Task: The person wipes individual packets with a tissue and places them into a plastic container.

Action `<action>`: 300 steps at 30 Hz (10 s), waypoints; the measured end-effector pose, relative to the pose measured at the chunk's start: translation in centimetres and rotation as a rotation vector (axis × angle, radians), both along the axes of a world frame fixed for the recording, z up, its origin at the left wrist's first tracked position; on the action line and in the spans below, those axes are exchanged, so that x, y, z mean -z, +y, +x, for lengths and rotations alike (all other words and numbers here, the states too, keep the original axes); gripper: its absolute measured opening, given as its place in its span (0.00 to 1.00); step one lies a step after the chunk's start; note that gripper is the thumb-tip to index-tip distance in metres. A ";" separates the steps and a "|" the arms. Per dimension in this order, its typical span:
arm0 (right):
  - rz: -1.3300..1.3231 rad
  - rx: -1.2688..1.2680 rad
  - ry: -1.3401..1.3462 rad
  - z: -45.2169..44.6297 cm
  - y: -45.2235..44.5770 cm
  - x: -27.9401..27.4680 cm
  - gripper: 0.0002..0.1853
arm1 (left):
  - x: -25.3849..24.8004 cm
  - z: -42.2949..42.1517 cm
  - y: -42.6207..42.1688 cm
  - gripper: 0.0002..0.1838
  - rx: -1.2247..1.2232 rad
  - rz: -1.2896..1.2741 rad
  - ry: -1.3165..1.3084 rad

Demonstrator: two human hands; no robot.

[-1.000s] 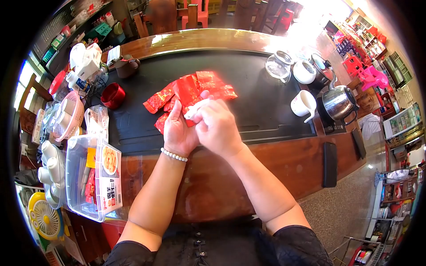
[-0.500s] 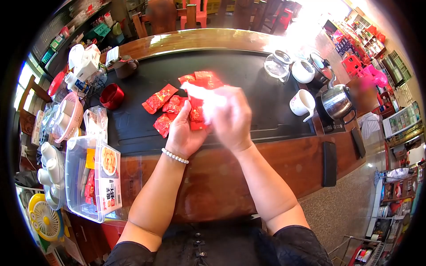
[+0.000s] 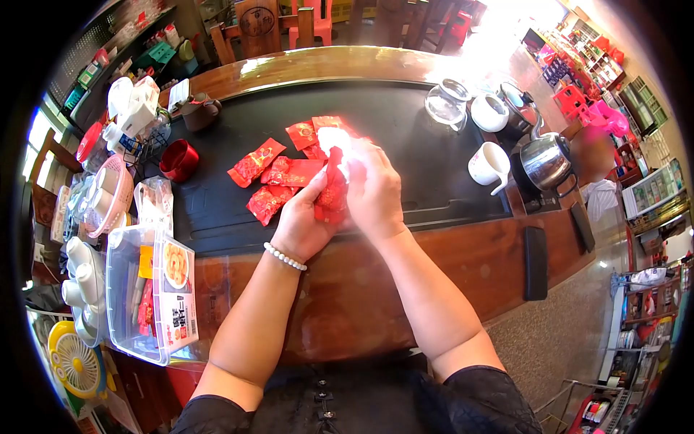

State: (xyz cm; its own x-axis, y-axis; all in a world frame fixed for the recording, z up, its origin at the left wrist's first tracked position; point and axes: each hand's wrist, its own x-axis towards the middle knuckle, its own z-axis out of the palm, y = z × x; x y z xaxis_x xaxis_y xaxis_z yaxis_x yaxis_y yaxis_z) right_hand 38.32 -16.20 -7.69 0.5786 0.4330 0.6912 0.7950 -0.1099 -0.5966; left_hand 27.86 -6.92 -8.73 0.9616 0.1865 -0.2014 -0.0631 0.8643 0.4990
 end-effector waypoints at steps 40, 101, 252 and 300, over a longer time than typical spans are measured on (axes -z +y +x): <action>-0.002 0.068 0.218 1.1 -0.3 0.9 0.05 | -0.1 0.0 0.3 0.23 -0.049 -0.068 0.002; -0.079 -0.280 0.644 -1.1 0.4 1.5 0.30 | 1.9 0.7 0.7 0.24 -0.218 -0.048 -0.267; -0.168 -0.136 -0.106 -1.0 -0.2 -1.0 0.15 | 1.3 0.9 0.4 0.18 -0.167 -0.235 -0.278; -0.070 -0.035 0.102 -1.1 -0.8 -1.2 0.13 | -0.4 0.5 0.7 0.20 -0.376 -0.357 -0.159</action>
State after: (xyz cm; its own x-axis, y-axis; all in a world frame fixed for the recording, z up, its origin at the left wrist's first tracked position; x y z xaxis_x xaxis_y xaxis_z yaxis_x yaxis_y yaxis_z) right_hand 37.19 -16.98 -6.53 0.6282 0.4987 0.5972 0.7347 -0.1274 -0.6663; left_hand 28.41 -6.27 -8.30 0.8656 0.4700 -0.1730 -0.4512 0.8817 0.1377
